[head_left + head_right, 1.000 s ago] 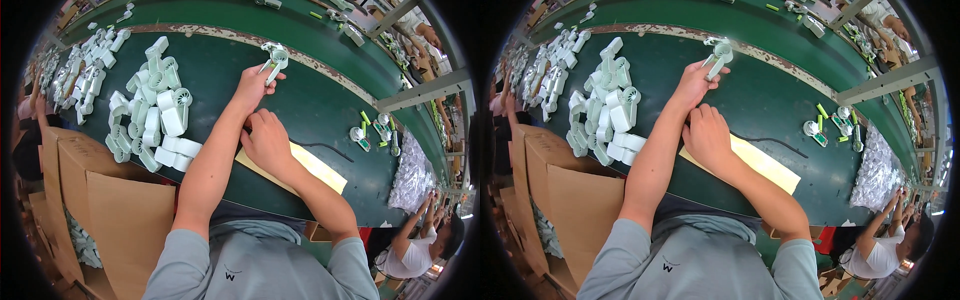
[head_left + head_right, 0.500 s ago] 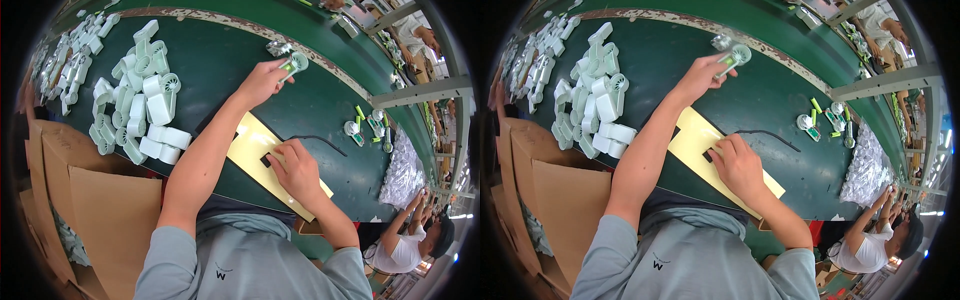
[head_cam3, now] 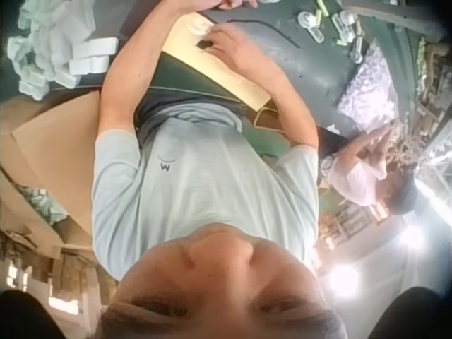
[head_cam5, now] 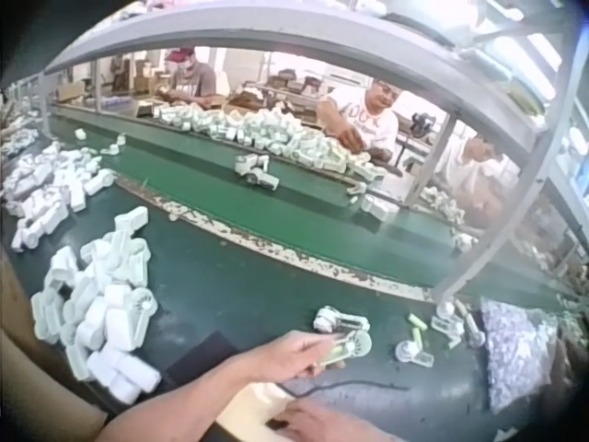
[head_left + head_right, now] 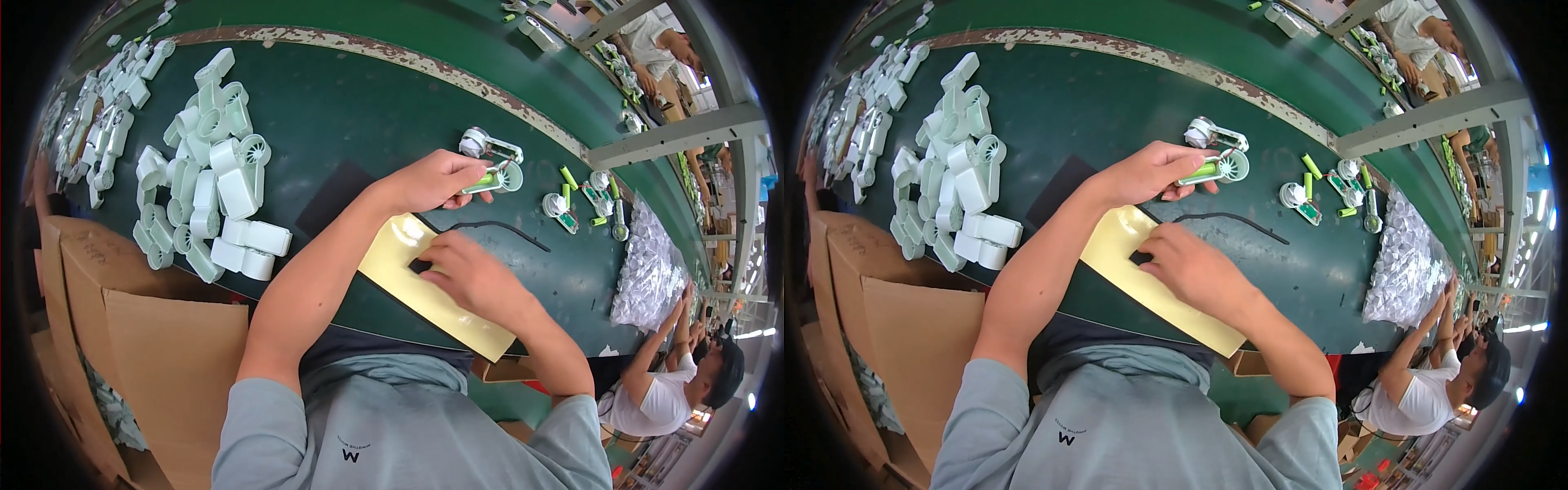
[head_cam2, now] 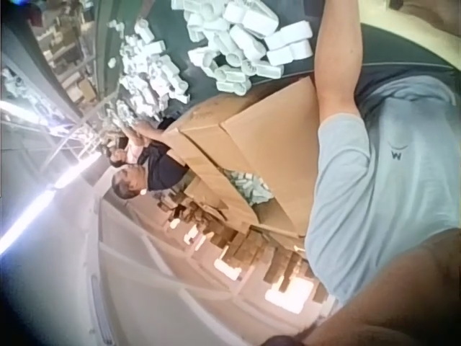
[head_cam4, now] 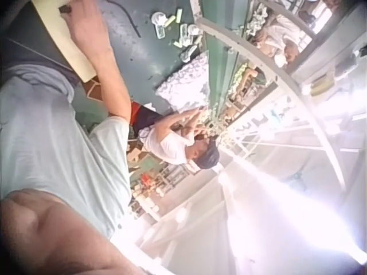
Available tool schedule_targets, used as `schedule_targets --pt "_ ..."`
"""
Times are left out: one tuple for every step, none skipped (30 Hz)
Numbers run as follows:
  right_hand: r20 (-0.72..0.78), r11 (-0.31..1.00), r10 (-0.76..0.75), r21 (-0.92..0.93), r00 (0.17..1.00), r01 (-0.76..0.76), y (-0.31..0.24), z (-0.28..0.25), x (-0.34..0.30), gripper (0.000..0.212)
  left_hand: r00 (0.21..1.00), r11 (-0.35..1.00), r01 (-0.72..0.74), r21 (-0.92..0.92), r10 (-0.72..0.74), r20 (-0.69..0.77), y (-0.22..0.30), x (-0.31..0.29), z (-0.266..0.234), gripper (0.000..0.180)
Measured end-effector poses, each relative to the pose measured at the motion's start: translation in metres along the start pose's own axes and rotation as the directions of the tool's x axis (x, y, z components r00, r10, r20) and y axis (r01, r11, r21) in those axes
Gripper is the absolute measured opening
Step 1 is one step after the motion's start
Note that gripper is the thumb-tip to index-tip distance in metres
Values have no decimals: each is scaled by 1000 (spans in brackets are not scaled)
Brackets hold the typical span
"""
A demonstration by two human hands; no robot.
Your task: The person assembles small handheld fans by hand, connecting plastic housings, fan blades, motors, and other plastic components.
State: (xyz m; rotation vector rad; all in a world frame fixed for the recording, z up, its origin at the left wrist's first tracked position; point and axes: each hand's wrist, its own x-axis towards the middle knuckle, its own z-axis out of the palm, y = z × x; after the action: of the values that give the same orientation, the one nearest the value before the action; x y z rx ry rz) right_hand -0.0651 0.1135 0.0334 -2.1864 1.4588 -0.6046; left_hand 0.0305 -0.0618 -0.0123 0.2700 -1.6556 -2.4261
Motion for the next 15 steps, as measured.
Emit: schedule_targets --pt "-55 998 41 48 998 -38 0 -11 -1 31 1000 1000 0 -28 -1 -31 -1 1 2 47" --pt "-108 992 85 98 990 -75 -2 -25 -2 31 999 1000 -3 -29 2 -38 -1 1 -1 47" --pt "-191 989 132 86 973 -118 -1 -39 -4 30 999 998 43 -44 -44 -16 -3 6 -3 46" --pt "-303 995 101 24 948 -98 4 -50 -1 28 996 994 94 -57 -94 5 -3 7 -4 45" --pt "-411 996 62 -39 910 -86 11 -59 5 25 996 995 83 -47 -83 -8 -3 4 -5 42" --pt "-461 988 111 -47 880 -150 15 -66 10 20 994 994 104 -22 -104 -17 -1 4 -5 40" --pt "-454 988 108 -50 885 -146 21 -69 16 18 992 992 124 9 -124 -27 3 4 -6 40" --pt "-446 988 104 -52 889 -142 28 -71 20 16 994 994 101 -34 -102 -34 2 3 -3 39" --pt "-413 988 76 -93 908 -125 35 -70 23 12 994 995 101 -28 -101 -32 0 2 -4 39" --pt "-418 988 74 -93 906 -124 37 -69 23 12 995 994 94 -60 -95 -23 -1 2 -4 42" --pt "-395 987 112 -60 912 -147 38 -69 24 11 996 992 88 -94 -90 -15 -3 2 -6 45" --pt "-365 985 150 -24 919 -171 39 -67 24 10 997 994 74 -78 -74 -6 -2 4 -5 45" --pt "-362 986 148 -21 920 -167 40 -66 24 10 997 994 75 -79 -76 -11 -1 4 -4 45" --pt "-349 986 147 -24 925 -165 43 -65 23 9 996 994 89 -64 -89 -1 0 4 -4 44" --pt "-339 986 145 -30 930 -165 44 -65 23 9 995 994 103 -47 -102 12 1 5 -5 43"
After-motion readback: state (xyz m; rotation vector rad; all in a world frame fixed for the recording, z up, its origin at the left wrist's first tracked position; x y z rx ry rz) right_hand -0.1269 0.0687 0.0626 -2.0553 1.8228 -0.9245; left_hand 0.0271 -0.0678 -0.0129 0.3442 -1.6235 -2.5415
